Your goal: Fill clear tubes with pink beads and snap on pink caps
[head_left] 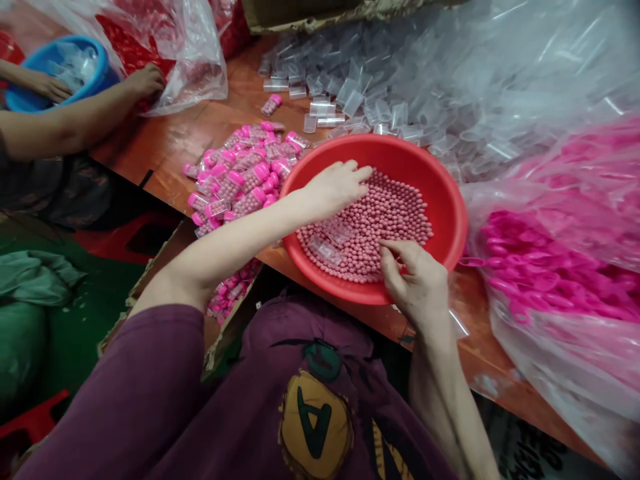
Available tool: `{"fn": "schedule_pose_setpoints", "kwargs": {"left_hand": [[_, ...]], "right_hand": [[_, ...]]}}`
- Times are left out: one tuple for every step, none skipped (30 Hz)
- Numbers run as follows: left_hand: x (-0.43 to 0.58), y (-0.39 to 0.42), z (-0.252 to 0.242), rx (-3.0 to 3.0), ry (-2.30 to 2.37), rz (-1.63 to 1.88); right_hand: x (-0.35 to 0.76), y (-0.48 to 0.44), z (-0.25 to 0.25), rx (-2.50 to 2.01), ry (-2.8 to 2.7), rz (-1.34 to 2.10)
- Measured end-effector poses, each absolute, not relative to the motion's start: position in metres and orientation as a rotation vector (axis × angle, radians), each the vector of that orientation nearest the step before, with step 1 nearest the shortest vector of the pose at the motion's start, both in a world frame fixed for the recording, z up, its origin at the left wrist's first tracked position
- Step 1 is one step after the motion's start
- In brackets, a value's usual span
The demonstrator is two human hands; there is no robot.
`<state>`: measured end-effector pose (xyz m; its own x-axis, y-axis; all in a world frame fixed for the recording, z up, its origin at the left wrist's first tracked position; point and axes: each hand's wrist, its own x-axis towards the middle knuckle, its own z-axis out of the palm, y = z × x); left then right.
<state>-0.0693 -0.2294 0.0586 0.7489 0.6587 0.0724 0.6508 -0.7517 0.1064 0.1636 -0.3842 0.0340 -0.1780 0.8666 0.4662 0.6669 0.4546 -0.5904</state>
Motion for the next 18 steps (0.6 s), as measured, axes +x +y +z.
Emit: {"fn": "schedule_pose_setpoints", "kwargs": {"left_hand": [[-0.057, -0.221, 0.056, 2.969, 0.966, -0.036], [-0.049, -0.215, 0.054, 3.042, 0.884, -0.212], [-0.044, -0.211, 0.052, 3.071, 0.833, -0.335], [-0.042, -0.208, 0.051, 3.076, 0.814, -0.418], [-0.042, -0.207, 0.050, 3.069, 0.816, -0.471], [-0.043, -0.207, 0.049, 3.064, 0.824, -0.503], [-0.045, -0.208, 0.049, 3.065, 0.827, -0.526], [-0.047, -0.208, 0.049, 3.071, 0.816, -0.550], [-0.048, -0.209, 0.049, 3.080, 0.795, -0.585], [-0.050, -0.210, 0.049, 3.090, 0.773, -0.629], [-0.051, -0.211, 0.049, 3.101, 0.760, -0.671], [-0.051, -0.210, 0.048, 3.111, 0.754, -0.704], [-0.050, -0.210, 0.047, 3.120, 0.751, -0.725], [-0.048, -0.209, 0.046, 3.126, 0.748, -0.736], [-0.045, -0.208, 0.045, 3.129, 0.749, -0.740], [-0.041, -0.208, 0.043, 3.125, 0.752, -0.738], [-0.036, -0.208, 0.041, 3.113, 0.759, -0.725], [-0.029, -0.208, 0.039, 3.092, 0.772, -0.706]], "right_hand": [[0.163, -0.384, 0.033, -1.291, -1.925, 0.292], [0.163, -0.385, 0.033, -1.297, -1.922, 0.267], [0.163, -0.385, 0.032, -1.299, -1.916, 0.250], [0.162, -0.385, 0.032, -1.294, -1.909, 0.238], [0.162, -0.386, 0.032, -1.286, -1.906, 0.232], [0.161, -0.386, 0.032, -1.279, -1.907, 0.231], [0.160, -0.386, 0.033, -1.281, -1.909, 0.232], [0.159, -0.387, 0.033, -1.292, -1.914, 0.239], [0.158, -0.388, 0.033, -1.309, -1.920, 0.249], [0.158, -0.388, 0.033, -1.324, -1.927, 0.257], [0.157, -0.389, 0.033, -1.336, -1.934, 0.263], [0.156, -0.390, 0.032, -1.341, -1.940, 0.263], [0.156, -0.390, 0.032, -1.344, -1.946, 0.256], [0.155, -0.391, 0.031, -1.349, -1.948, 0.244], [0.153, -0.391, 0.029, -1.358, -1.945, 0.230], [0.152, -0.391, 0.029, -1.367, -1.940, 0.218], [0.150, -0.392, 0.028, -1.372, -1.935, 0.214], [0.148, -0.392, 0.028, -1.370, -1.931, 0.216]]}}
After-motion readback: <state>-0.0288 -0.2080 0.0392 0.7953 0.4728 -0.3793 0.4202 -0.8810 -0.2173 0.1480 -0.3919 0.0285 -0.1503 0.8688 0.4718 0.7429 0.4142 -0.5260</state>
